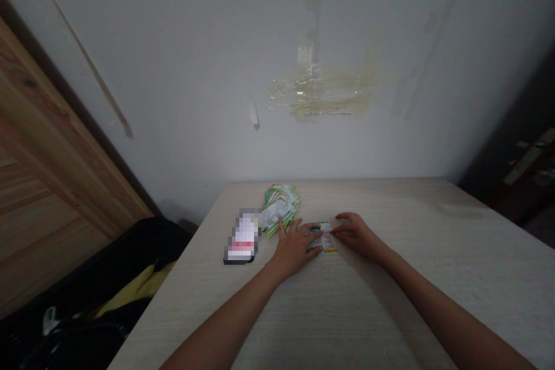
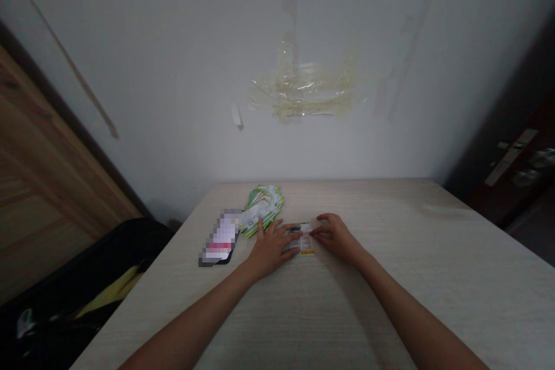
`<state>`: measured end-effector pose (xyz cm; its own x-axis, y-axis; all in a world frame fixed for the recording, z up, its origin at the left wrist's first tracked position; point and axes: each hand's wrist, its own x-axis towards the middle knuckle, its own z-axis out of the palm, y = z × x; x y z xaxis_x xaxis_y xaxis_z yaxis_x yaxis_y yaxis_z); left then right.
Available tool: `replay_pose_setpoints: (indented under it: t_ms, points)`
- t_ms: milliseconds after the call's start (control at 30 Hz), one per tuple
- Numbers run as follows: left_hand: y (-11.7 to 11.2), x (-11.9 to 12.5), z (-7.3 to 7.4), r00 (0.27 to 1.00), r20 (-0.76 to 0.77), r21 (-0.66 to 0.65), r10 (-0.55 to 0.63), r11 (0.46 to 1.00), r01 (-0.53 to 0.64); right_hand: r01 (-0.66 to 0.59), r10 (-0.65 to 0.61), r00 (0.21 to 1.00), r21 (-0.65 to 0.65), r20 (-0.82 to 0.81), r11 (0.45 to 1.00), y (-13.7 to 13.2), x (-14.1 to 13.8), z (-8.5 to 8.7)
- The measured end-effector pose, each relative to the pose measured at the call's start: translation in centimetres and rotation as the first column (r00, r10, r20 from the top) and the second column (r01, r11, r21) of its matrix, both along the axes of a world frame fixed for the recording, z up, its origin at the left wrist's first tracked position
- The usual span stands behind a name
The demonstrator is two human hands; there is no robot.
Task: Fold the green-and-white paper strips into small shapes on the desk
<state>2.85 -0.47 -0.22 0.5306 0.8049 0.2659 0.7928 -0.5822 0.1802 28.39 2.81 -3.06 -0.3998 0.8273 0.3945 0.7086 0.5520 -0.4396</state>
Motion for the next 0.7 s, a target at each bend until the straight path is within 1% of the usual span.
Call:
replay_pose_setpoints:
  t_ms: [133, 467, 700]
  points:
    - [0.1, 0.0, -0.1, 1.0, 0.014, 0.003, -0.005, 1.0, 0.005, 0.043, -0.044, 0.999, 0.012, 0.021, 0.999, 0.1, -0.3, -0.1]
    - [0.0, -0.1, -0.1, 1.0, 0.015, 0.001, -0.012, 1.0, 0.012, 0.108, -0.108, 0.99, 0.002, 0.089, 0.994, 0.0, -1.1, 0.4]
    - [0.1, -0.1, -0.2, 1.0, -0.007, 0.037, -0.004, 0.999, 0.004, 0.151, -0.153, 0.979, 0.024, 0.131, 0.988, -0.4, -1.6, 0.5]
